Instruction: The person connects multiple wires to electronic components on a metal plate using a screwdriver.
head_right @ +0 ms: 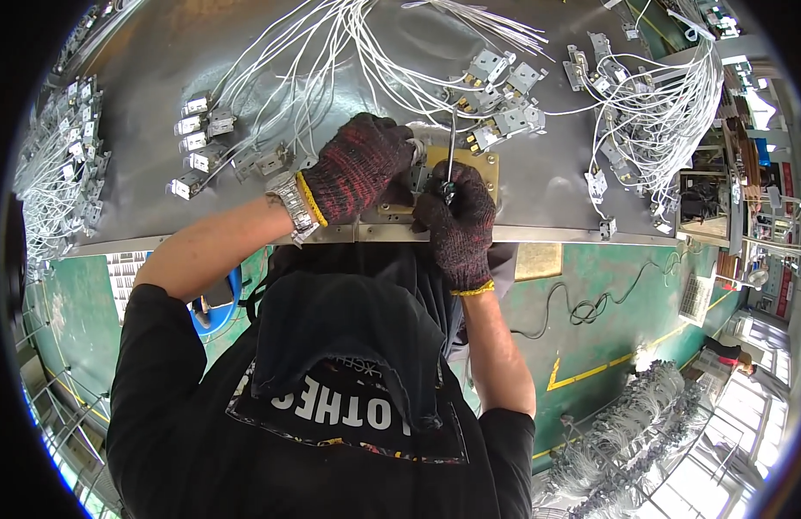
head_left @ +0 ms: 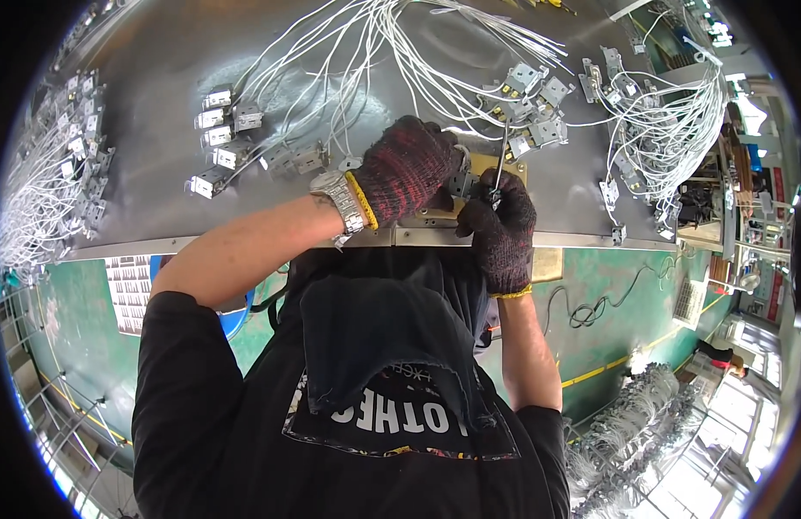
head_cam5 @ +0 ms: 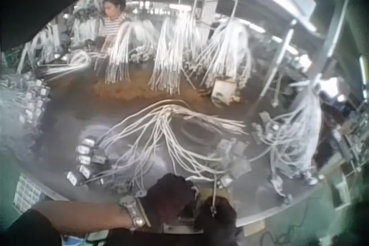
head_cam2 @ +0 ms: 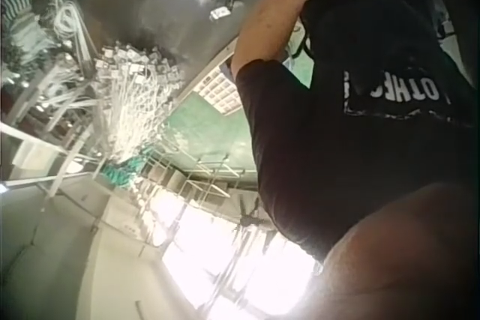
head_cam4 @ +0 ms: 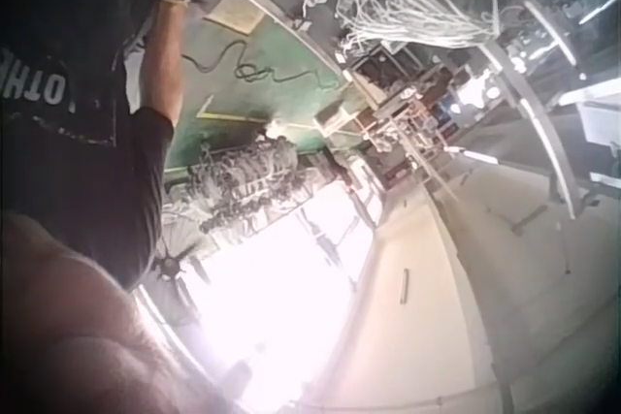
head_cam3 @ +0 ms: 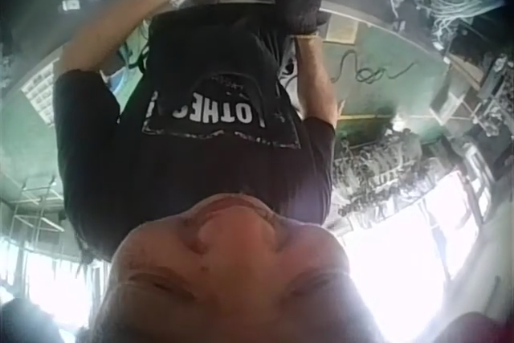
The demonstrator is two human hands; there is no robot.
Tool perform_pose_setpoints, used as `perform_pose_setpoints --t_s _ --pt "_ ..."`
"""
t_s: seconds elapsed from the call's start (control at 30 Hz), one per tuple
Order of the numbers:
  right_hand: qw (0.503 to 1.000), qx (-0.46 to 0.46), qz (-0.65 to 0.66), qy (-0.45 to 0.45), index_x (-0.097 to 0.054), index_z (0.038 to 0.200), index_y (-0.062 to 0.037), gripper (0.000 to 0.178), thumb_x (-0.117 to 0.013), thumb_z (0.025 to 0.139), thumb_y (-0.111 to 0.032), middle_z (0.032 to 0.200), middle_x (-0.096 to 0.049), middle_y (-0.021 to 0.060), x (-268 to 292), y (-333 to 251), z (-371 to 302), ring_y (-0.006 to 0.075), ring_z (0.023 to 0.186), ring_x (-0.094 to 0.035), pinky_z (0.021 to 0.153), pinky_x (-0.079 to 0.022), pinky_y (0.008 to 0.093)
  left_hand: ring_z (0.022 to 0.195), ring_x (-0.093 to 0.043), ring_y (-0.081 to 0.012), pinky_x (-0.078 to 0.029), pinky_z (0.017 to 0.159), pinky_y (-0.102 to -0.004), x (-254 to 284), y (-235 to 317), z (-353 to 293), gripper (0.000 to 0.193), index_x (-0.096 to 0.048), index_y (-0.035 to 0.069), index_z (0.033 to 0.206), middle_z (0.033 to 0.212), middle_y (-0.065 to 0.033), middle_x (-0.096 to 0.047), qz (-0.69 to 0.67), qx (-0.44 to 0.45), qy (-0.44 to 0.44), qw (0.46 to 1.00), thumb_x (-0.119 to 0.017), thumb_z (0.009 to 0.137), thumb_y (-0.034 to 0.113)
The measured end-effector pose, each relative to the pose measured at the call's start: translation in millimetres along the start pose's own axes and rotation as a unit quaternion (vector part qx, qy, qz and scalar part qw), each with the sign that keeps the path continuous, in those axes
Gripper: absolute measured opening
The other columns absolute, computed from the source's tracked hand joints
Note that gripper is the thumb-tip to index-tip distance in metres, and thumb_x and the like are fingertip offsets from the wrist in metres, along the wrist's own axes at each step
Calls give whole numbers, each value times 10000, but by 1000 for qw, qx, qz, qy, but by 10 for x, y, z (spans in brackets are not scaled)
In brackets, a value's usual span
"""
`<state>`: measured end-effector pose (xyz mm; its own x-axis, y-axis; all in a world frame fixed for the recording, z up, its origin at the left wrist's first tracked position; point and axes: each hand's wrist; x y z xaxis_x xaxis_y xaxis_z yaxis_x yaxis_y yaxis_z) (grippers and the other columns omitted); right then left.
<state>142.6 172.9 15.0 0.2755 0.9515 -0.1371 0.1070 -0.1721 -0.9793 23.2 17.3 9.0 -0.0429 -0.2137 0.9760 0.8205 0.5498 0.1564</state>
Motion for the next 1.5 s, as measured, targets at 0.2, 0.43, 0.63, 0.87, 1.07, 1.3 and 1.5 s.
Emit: perform_pose_setpoints --t_s 0.2,0.43,0.63,0.87,1.07,1.3,1.5 --pt "1000 15 -11 4 -582 1171 -17 297 -650 885 20 896 -615 73 8 21 -13 145 680 -622 594 -535 282 957 -694 -281 -561 799 -424 -16 49 16 197 -720 92 968 1042 -106 -708 39 23 -8 999 -708 805 202" --pt "997 50 -48 -15 -580 1187 -21 309 -665 892 19 906 -603 56 17 12 -16 129 690 -610 594 -536 279 923 -682 -286 -558 758 -422 28 72 -65 241 -711 88 1005 1043 -100 -706 47 15 19 999 -717 803 220" --pt "995 48 -88 -23 -577 1195 -21 309 -652 900 31 916 -603 58 -59 -52 54 130 694 -612 589 -537 281 927 -680 -288 -544 771 -432 51 -46 -73 278 -708 93 1003 1030 -108 -704 41 0 12 999 -739 789 267" --pt "981 107 -158 -26 -579 1138 -32 267 -652 886 -76 852 -578 36 -69 -41 53 118 675 -588 564 -508 285 839 -685 -275 -491 689 -435 91 -4 -56 328 -702 92 922 844 -97 -694 56 -8 37 998 -777 745 358" --pt "975 103 -198 -14 -578 1122 -45 222 -612 903 -41 806 -544 21 -5 -52 -29 103 588 -540 525 -463 268 775 -652 -264 -464 639 -441 -217 58 -75 253 -672 85 849 778 -93 -644 95 -29 133 986 -707 760 320" --pt "976 83 -199 -33 -570 1102 -46 205 -617 906 -83 741 -540 23 26 0 -7 116 551 -552 480 -460 267 761 -636 -266 -451 553 -405 -206 154 -80 159 -643 80 839 768 -98 -628 84 8 131 988 -612 849 235" --pt "989 79 -124 7 -584 1110 -38 211 -626 921 -120 746 -550 25 -5 -112 -20 111 622 -572 540 -488 274 879 -710 -315 -546 739 -457 42 11 -90 297 -692 79 904 880 -126 -706 -56 -70 94 992 -779 724 300"
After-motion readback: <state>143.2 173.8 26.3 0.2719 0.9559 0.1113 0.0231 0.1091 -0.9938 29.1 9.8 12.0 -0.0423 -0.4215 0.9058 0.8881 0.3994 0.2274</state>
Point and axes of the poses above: each hand's wrist, its own z-axis towards the middle knuckle, its own x-axis out of the back of the hand, y = z × x
